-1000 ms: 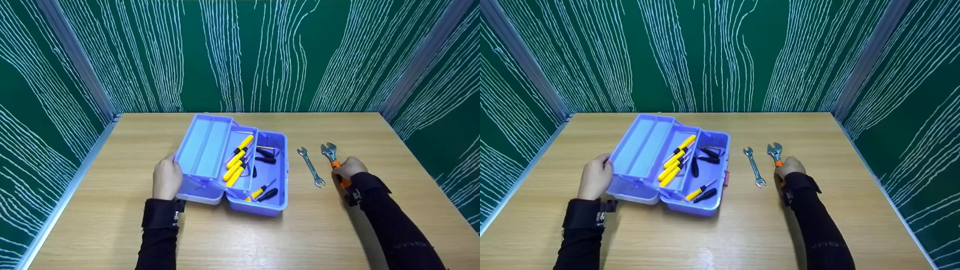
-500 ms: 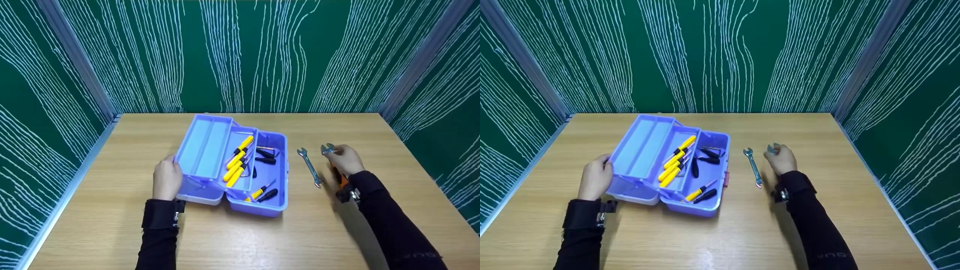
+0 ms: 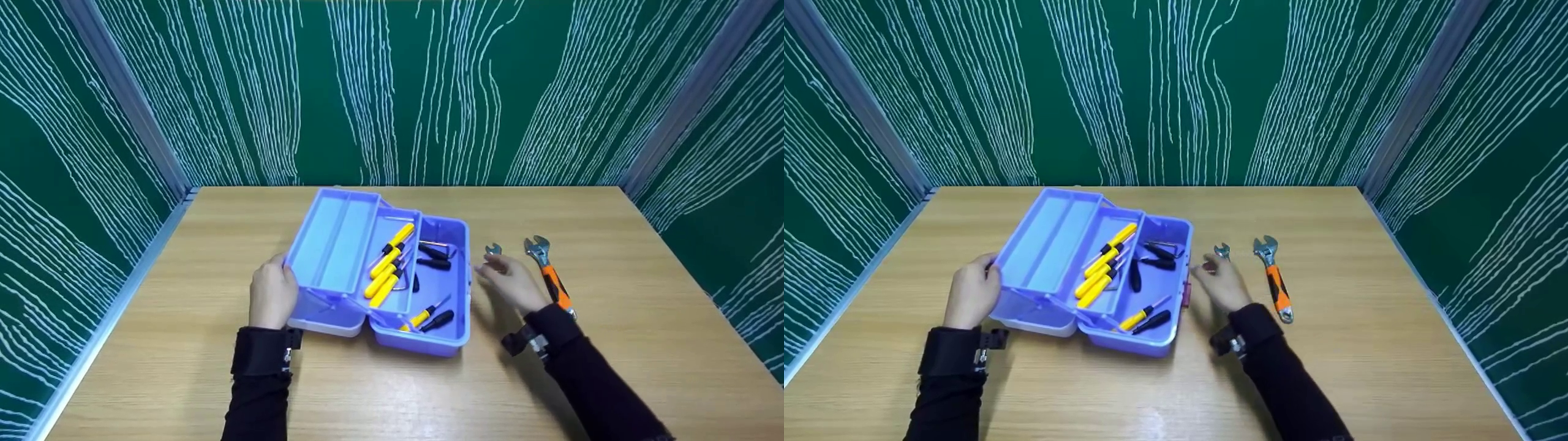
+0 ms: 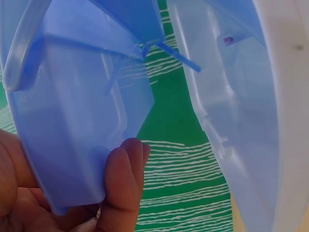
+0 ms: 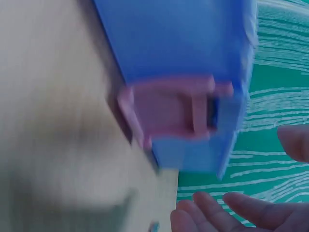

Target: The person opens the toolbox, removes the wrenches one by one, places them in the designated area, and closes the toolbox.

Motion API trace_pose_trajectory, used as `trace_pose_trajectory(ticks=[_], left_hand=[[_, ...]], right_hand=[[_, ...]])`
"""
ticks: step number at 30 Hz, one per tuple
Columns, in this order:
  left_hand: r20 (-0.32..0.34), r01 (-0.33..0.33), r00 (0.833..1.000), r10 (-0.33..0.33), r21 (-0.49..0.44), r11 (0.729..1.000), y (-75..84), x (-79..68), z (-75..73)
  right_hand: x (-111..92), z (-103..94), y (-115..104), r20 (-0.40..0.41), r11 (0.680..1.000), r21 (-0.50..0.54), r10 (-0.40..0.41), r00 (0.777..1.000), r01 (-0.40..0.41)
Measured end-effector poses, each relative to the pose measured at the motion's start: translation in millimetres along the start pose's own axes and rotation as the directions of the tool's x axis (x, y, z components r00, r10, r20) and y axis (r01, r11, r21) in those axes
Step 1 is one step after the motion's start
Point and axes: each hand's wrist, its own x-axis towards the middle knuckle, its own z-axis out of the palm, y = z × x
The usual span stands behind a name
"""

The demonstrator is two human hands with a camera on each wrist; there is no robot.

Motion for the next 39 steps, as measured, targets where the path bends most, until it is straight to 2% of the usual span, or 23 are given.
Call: trace_pose_trajectory(ticks=[4, 9, 21, 26, 29, 36, 39], left_hand=[[-0.013, -0.015, 1.000, 0.015, 0.007, 1.000, 0.2, 0.1, 0.2], [-0.008, -0.016, 1.000, 0.016, 0.010, 1.000, -0.1, 0.4, 1.7], [0.000, -0.018, 1.000, 0.018, -0.007, 1.000, 0.0, 0.0, 2.0], [0.013, -0.016, 1.000, 0.017, -0.012, 1.000, -2.4, -0.1, -2.5], [0.033, 0.007, 0.999, -0.006, -0.039, 0.999, -6.7, 0.7, -8.2], [0.015, 0.047, 0.999, -0.046, -0.079, 0.996, -26.4, 6.4, -23.6], [0.056, 0.087, 0.995, -0.084, -0.062, 0.994, -37.5, 8.3, -24.7]], right_hand=[[-1.6, 17.8, 1.3, 0.006, 0.997, 0.071, 0.013, 1.000, -0.013], [-3.7, 31.2, 2.3, -0.020, 0.997, 0.078, -0.010, 1.000, 0.011], [-4.8, 43.8, 2.3, -0.089, 0.988, 0.155, 0.010, 0.996, 0.004], [-3.8, 44.9, 3.4, -0.096, 0.984, 0.176, 0.006, 0.995, 0.011], [-3.4, 45.6, 4.3, -0.102, 0.985, 0.172, 0.001, 0.995, 0.017], [-5.8, 46.9, 2.9, -0.113, 0.984, 0.168, -0.038, 0.993, 0.056], [-7.1, 47.2, 1.9, -0.106, 0.985, 0.166, -0.037, 0.994, 0.055]])
